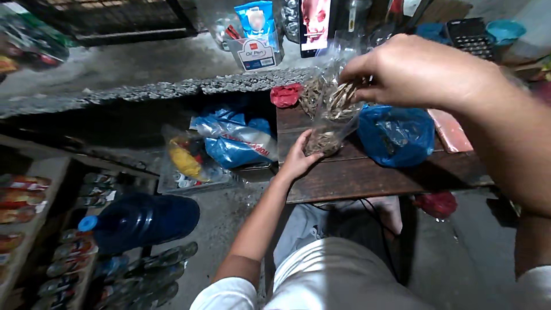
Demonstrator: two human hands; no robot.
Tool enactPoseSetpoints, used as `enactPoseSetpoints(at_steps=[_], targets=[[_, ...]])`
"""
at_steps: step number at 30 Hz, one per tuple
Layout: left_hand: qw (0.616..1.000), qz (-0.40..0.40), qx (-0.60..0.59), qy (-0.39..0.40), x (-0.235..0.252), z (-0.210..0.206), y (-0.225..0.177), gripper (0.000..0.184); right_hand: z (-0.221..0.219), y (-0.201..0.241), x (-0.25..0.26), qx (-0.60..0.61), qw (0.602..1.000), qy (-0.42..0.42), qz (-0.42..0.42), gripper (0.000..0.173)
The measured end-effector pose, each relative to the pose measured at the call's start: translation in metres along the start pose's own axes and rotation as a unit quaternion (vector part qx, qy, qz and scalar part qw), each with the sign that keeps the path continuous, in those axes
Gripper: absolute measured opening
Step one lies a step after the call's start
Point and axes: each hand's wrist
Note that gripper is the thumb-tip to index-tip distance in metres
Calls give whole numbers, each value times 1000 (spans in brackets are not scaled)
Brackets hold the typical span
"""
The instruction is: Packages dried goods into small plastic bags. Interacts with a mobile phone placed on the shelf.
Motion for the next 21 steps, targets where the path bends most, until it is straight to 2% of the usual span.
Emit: enactPoseSetpoints(at_steps=[7,11,14,16,18,21], targets=[[1000,11,1,-3,-1,0,-1,73,-19,13,21,15,996,89,-15,42],[1000,0,12,8,3,3,4,72,-14,9,19,22,995,95,-17,26],[1000,-10,-5,14,3,2,5,73,-13,4,14,19,996,88,-1,21],[1000,-15,-14,17,2,3,5,75,-15,0,9,21,997,66,12,21],[1000,-23,-11,12,2,2,4,75,-21,-8,2,37,999,3,31,23],[1000,-17,-4,6,1,2,4,69,-37,-23,-11,69,995,-67,29,45]])
Point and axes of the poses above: each hand's wrist, its own x-axis towards the middle knuckle, its own z-axis out of the back of the hand, y = z × x, and after that the axes turned 4 degrees about -x, right-handed
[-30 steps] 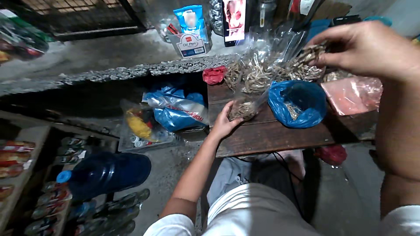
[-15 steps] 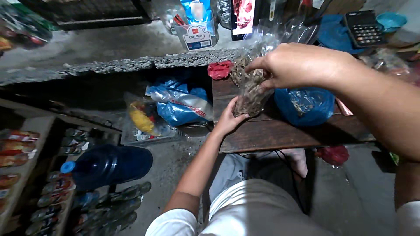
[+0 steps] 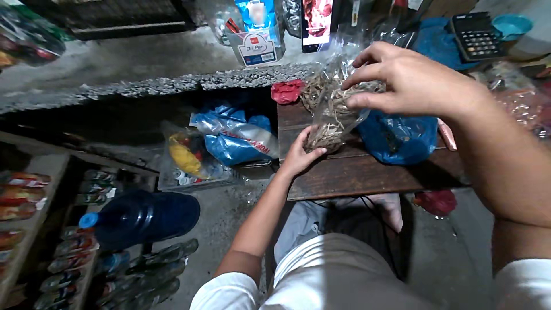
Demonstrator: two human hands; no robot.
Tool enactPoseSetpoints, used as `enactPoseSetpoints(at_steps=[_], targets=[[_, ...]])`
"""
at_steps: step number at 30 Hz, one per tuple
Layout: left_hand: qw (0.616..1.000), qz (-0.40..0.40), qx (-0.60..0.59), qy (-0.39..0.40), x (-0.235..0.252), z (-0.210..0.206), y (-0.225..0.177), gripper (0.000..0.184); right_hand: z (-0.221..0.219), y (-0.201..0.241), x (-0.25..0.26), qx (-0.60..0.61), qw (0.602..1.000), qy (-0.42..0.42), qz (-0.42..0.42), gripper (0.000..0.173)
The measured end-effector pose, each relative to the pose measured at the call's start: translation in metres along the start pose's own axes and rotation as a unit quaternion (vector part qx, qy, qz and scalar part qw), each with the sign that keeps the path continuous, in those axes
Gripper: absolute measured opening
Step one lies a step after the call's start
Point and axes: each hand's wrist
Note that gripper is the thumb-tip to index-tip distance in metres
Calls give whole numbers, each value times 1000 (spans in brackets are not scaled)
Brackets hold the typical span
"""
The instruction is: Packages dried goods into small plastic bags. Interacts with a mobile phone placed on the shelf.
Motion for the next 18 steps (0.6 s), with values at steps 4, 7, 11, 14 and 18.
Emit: enactPoseSetpoints(at_steps=[4,7,11,14,18], targets=[[1000,-17,7,10,1,0,0,70,-30,-16,-22,127,991,17,-48,48],[1000,-16,0,14,1,-2,-1,80,-70,-28,-38,303,942,-132,-59,76],[999,-18,26,7,3,-5,-12,72,-119,-18,-44,427,886,-120,-138,115],[998,-35,59,1,4,-8,-15,54,-141,-5,-35,423,884,-96,-175,85],[995,-60,81,-9,4,-6,-22,38,-153,-5,-23,448,863,-172,-159,26]])
Point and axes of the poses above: each hand's wrist, its own x-axis towards the middle knuckle, its own z-axis out of the back of the hand, y = z × x, and after that the axes turned 4 degrees about -x, right-handed
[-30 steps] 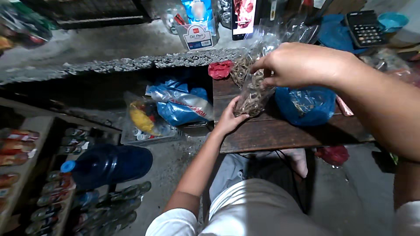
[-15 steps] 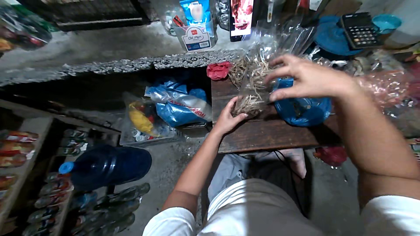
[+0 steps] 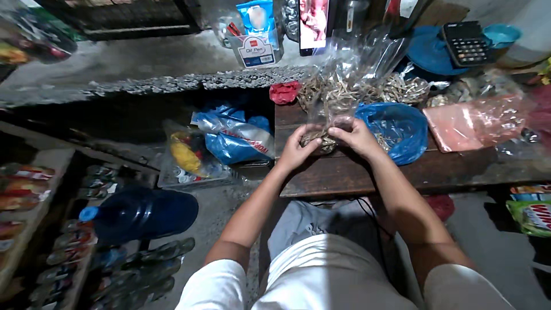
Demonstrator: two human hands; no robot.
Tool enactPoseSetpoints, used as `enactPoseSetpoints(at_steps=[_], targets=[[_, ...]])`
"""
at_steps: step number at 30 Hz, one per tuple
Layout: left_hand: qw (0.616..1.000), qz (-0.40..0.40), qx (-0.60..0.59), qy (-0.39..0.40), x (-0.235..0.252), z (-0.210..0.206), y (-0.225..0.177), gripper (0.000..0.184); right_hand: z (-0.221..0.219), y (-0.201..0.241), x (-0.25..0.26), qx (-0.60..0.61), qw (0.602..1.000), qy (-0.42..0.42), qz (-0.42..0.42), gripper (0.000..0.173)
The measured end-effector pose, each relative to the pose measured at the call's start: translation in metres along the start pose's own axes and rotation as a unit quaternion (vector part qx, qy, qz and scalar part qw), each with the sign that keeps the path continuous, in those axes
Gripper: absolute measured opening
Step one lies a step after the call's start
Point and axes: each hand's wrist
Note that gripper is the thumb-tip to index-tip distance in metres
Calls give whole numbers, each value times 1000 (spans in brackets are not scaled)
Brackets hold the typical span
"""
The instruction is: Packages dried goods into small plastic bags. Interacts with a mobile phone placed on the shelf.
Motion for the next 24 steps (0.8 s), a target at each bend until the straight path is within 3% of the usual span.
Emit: enactPoseSetpoints(at_steps=[5,8,13,17,24], targets=[[999,-21,-26,-38,1,0,0,30,5,0,2,28,999,-1,19,29],[997,-22,-42,-68,0,-1,-5,23,5,-1,1,33,998,-31,34,19],[995,-23,-34,-91,-3,-6,-13,27,9,1,-4,-40,998,-9,51,23],[993,-49,-32,-105,-1,-9,-12,18,5,7,-6,-36,997,-28,63,17],[994,6,23,-107,-12,-6,-7,10,-5,14,-7,-171,984,29,53,19]])
Point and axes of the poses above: each hand's wrist, its own x-axis towards the middle knuckle, its own z-axis out of the back of the hand, y = z × x, and after that the axes turned 4 degrees about -x, right-handed
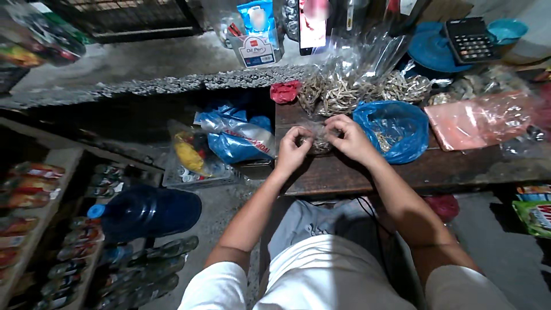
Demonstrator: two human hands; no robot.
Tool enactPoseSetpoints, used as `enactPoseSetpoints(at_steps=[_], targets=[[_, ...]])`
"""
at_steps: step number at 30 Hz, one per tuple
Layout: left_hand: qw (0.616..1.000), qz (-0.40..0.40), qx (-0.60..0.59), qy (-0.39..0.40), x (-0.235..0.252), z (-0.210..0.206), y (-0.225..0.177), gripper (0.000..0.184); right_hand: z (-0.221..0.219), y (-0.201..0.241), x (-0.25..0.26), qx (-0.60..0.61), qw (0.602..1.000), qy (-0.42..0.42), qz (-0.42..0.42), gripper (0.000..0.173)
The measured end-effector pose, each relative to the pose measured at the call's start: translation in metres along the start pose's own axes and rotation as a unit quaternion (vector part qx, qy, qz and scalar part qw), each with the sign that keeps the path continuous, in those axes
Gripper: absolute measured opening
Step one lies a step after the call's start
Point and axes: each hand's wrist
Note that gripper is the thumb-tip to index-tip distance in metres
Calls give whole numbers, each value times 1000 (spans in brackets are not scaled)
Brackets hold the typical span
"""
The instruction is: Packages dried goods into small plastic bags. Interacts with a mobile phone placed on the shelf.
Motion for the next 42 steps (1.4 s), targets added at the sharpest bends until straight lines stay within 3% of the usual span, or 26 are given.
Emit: enactPoseSetpoints(at_steps=[5,12,19,22,25,29,31,34,36,38,39,40,42], targets=[[999,-21,-25,-43,-3,10,-14,14,8,3,-1,53,990,-134,12,25],[992,-77,-56,-87,2,15,-25,12,23,6,-6,64,982,-171,54,19],[983,-154,-50,-81,7,25,-35,9,34,6,-6,55,982,-168,67,21],[988,-136,-34,-67,9,25,-32,9,30,6,-7,45,988,-140,51,21],[984,-156,-43,-70,9,25,-35,8,32,6,-6,54,982,-169,69,20],[986,-148,-62,-53,6,21,-31,9,24,3,-6,67,990,-108,66,25],[985,-162,-60,-22,6,20,-26,17,21,4,-5,74,987,-117,81,23],[990,-112,4,89,12,21,-8,64,20,4,-4,85,984,-124,96,25],[989,-53,33,138,14,16,1,52,16,4,-4,64,992,-78,82,44],[986,-68,46,148,16,9,6,29,15,5,0,6,999,-9,53,80],[985,-85,40,148,16,5,8,24,13,6,2,-20,999,14,46,87],[984,-98,35,146,15,2,8,22,10,7,3,-37,998,24,48,84],[982,-105,25,152,13,-1,9,23,3,12,6,-40,997,18,66,55]])
Point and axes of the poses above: each hand's wrist, its own x-axis towards the middle knuckle, its own z-axis out of the back of the hand, y = z × x, and after that the axes turned 4 degrees about -x, right-handed
